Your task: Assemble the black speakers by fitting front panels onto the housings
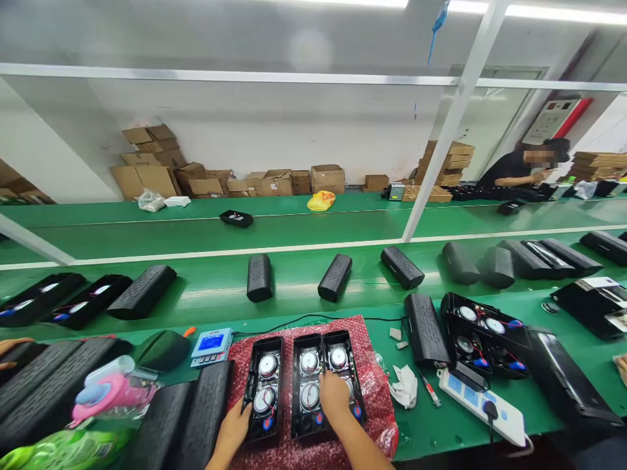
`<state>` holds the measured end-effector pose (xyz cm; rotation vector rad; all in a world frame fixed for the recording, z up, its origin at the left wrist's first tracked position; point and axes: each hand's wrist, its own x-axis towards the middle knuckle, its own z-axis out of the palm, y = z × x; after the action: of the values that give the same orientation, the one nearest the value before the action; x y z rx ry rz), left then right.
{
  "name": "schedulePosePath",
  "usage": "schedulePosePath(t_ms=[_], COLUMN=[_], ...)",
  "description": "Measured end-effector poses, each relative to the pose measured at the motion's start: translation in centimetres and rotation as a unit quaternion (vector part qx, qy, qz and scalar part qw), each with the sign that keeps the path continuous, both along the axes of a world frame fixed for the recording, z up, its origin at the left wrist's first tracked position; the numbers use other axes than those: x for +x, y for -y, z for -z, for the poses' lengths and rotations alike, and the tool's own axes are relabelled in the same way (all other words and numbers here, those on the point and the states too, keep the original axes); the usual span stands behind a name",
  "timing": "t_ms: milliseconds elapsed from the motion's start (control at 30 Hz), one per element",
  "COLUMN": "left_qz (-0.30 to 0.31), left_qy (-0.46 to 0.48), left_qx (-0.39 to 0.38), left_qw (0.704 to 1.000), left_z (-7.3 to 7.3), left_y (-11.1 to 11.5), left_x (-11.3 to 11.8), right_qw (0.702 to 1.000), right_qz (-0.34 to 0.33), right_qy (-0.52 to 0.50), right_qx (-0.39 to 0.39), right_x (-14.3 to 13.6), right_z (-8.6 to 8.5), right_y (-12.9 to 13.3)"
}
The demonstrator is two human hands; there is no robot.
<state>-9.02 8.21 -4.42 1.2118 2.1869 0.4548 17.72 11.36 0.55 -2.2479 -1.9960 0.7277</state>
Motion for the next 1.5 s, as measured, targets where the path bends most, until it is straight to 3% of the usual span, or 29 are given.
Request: schedulePosePath(t_ms=[167,300,400,500,700,833,967,1067,1200,1333,1400,1500], left_qz=[0.020,0.021,-0.020,-0.089,-0.130,-0.114,-0.151,-0.161,-0.177,-0.183,-0.175,-0.137], left_qy=[0.006,-0.029,-0.203,-0.324,-0.315,-0.297,-0.283,-0.256,-0.123,0.062,0.182,0.319], left_qx=[-0.037,0.027,0.067,0.009,-0.084,-0.118,-0.109,-0.110,-0.129,0.032,0.088,0.119], left_qw=[0.999,0.999,0.977,0.942,0.936,0.941,0.941,0.947,0.968,0.981,0.964,0.930], left_z=[-0.2,-1.7,-2.9,-3.0,-2.5,-2.7,-2.4,-2.5,-4.6,-9.1,-11.6,-14.6], left_y=[-0.2,0.4,1.2,1.9,1.9,1.4,1.3,1.2,0.9,1.4,2.1,3.5], left_x=[-0.2,-1.2,-2.0,-2.5,-3.5,-4.0,-3.4,-3.2,-4.5,-4.3,-2.2,3.1], right_qw=[0.998,0.985,0.988,0.988,0.986,0.982,0.972,0.940,0.911,0.880,0.846,0.784], right_qz=[0.032,0.154,0.118,0.079,0.092,0.107,0.138,0.175,0.185,0.193,0.173,0.068], right_qy=[0.008,-0.025,-0.098,-0.132,-0.138,-0.155,-0.172,-0.227,-0.291,-0.410,-0.500,-0.611], right_qx=[0.057,0.076,0.019,-0.001,-0.017,-0.006,0.077,0.185,0.228,0.144,0.062,-0.081], right_x=[2.2,6.4,8.4,9.7,13.9,14.7,13.2,11.8,10.5,7.9,5.5,1.4], right_z=[-0.6,0.9,3.5,5.4,6.7,6.8,5.2,3.0,-0.1,-2.8,-4.1,-6.4], right_y=[-0.4,-1.1,-1.4,-1.4,-1.8,-2.1,-1.7,-0.6,1.7,4.5,5.9,7.4])
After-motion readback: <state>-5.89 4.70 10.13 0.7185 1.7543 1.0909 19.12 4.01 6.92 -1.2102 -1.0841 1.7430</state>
